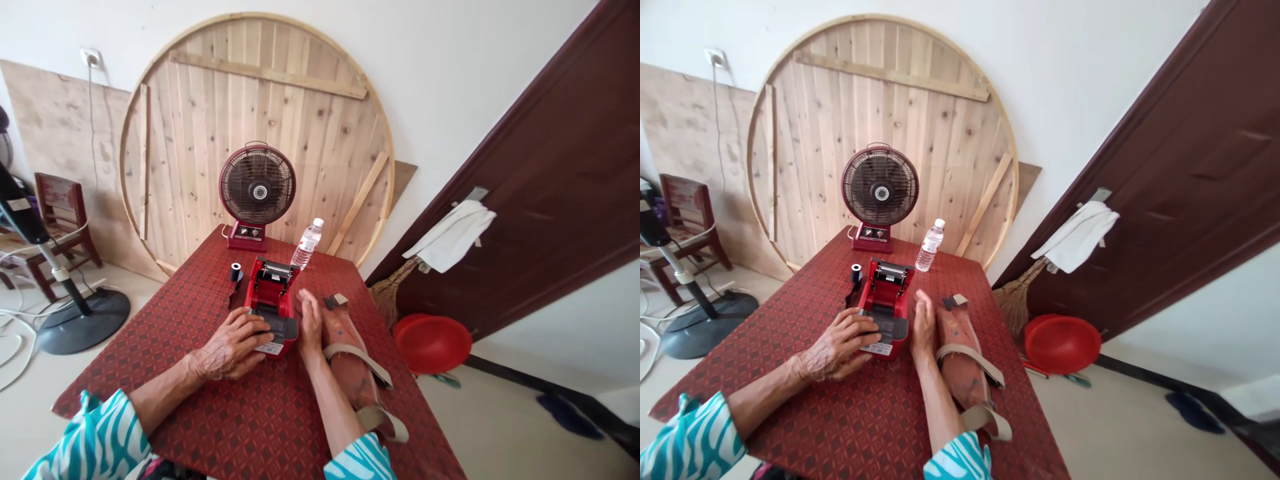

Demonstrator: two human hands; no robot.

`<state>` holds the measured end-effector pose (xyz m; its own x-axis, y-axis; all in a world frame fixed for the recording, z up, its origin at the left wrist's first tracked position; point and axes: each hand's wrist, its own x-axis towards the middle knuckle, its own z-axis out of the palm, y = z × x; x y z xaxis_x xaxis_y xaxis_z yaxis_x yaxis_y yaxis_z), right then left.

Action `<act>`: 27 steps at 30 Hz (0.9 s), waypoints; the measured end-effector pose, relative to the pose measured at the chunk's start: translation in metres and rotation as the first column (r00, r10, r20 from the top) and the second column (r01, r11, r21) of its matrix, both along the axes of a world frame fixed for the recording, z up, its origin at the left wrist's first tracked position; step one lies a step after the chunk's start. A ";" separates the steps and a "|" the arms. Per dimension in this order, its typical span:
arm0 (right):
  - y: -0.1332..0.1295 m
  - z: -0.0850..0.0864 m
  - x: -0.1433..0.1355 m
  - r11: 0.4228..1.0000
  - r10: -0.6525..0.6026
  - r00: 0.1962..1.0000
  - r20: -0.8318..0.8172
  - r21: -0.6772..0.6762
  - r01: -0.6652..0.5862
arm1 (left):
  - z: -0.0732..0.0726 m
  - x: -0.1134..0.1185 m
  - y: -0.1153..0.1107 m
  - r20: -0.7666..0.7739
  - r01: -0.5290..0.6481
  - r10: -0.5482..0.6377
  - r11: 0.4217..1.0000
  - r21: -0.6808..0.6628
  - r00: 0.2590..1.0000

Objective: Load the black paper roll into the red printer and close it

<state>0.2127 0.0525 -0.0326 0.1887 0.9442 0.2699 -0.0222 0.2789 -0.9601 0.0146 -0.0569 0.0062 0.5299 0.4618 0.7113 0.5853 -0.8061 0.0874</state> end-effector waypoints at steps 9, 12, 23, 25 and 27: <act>0.029 0.071 -0.012 0.975 0.080 0.978 0.194 0.188 -0.117 | -0.004 0.001 0.000 0.039 0.001 -0.001 1.000 -0.007 0.999; 0.004 0.061 -0.007 0.963 0.008 0.972 0.236 0.259 -0.071 | -0.002 0.001 -0.001 0.040 0.005 -0.005 1.000 0.001 0.999; -0.047 0.016 0.017 0.874 -0.035 0.845 0.534 0.426 -0.232 | -0.005 0.001 0.000 0.046 -0.042 0.042 0.999 -0.005 0.998; -0.048 0.015 0.016 0.857 -0.053 0.830 0.555 0.451 -0.247 | -0.004 0.001 -0.001 0.045 -0.072 0.074 0.997 -0.036 0.996; -0.048 0.015 0.017 0.851 -0.060 0.823 0.564 0.460 -0.253 | -0.004 0.001 -0.002 0.037 -0.100 0.103 0.992 -0.078 0.994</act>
